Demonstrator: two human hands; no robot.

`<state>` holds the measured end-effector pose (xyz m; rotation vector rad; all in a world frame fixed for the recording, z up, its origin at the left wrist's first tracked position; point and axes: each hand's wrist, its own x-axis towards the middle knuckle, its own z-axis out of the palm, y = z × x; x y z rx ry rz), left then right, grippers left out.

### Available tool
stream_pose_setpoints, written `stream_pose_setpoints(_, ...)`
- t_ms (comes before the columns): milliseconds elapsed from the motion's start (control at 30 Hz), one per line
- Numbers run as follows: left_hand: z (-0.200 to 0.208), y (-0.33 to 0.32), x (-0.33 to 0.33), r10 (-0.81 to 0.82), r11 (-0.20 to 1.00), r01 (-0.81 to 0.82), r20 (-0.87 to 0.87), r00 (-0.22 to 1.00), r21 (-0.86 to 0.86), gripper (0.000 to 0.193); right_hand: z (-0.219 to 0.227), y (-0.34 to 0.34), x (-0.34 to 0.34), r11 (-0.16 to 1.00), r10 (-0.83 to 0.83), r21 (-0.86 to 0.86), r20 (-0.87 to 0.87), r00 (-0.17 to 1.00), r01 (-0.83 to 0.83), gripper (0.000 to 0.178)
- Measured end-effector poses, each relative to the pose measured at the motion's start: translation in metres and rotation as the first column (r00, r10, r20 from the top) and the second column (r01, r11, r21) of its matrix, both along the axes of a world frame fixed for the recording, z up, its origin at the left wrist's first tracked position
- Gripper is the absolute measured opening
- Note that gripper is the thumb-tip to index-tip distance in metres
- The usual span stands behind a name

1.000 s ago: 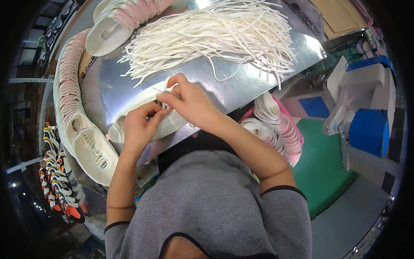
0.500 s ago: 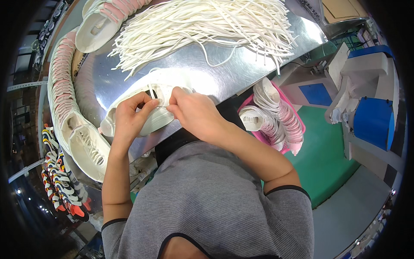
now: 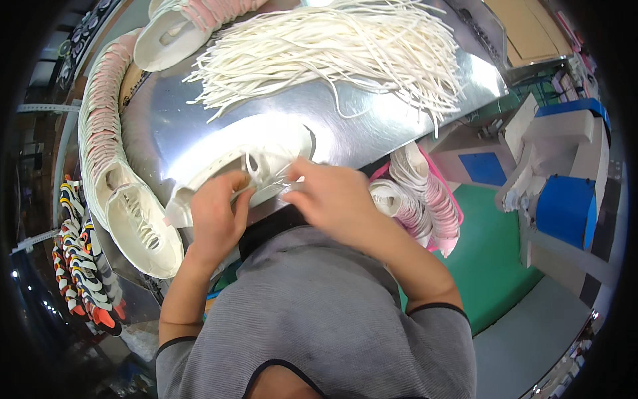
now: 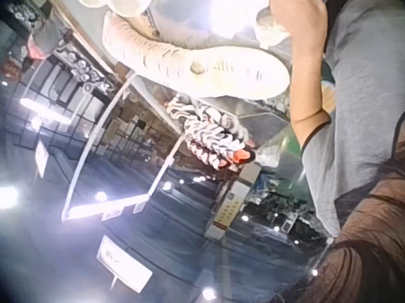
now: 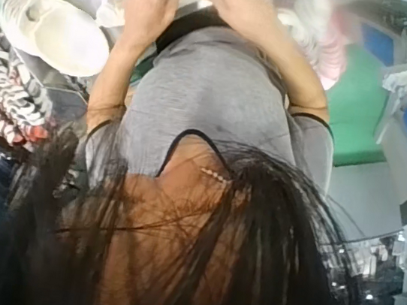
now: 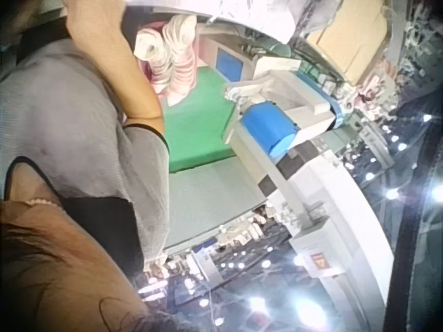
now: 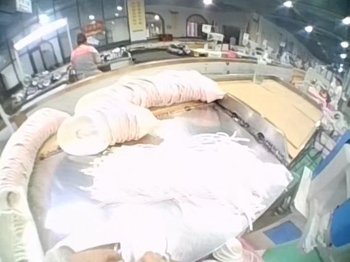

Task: The person laces a white shoe by hand on a metal table, pulling a white lace through the eyelets and smoothing the shoe tongue.

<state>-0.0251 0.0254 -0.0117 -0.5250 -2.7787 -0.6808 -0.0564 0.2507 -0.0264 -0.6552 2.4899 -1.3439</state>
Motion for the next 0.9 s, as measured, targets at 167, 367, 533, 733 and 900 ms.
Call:
stream_pose_setpoints(167,-0.005,-0.002,0.008,-0.133,0.991,0.133,-0.162,0.978,-0.007,0.018,-0.001,0.031,-0.052,0.84,-0.234,-0.442,0.226,0.946,0.314,0.035)
stream_pose_setpoints(367,0.002,-0.032,0.005,-0.171,0.847,-0.247,0.681,0.712,0.471,0.029,-0.021,-0.009,-0.045,0.847,-0.132,-0.463,0.296,0.946,0.262,0.056)
stream_pose_setpoints(533,0.001,-0.017,-0.015,-0.173,0.707,-0.58,0.894,0.413,0.405,0.038,-0.032,-0.026,-0.034,0.897,-0.246,-0.377,0.01,0.969,0.231,0.057)
stream_pose_setpoints(733,-0.025,-0.028,-0.018,-0.007,0.635,-0.489,0.638,0.77,0.598,0.025,-0.035,-0.018,-0.033,0.889,-0.273,-0.345,0.134,0.953,0.303,0.057)
stream_pose_setpoints(900,-0.017,-0.03,-0.015,-0.053,0.699,-0.468,0.692,0.72,0.541,0.026,-0.037,-0.012,-0.037,0.869,-0.234,-0.376,0.261,0.936,0.322,0.056)
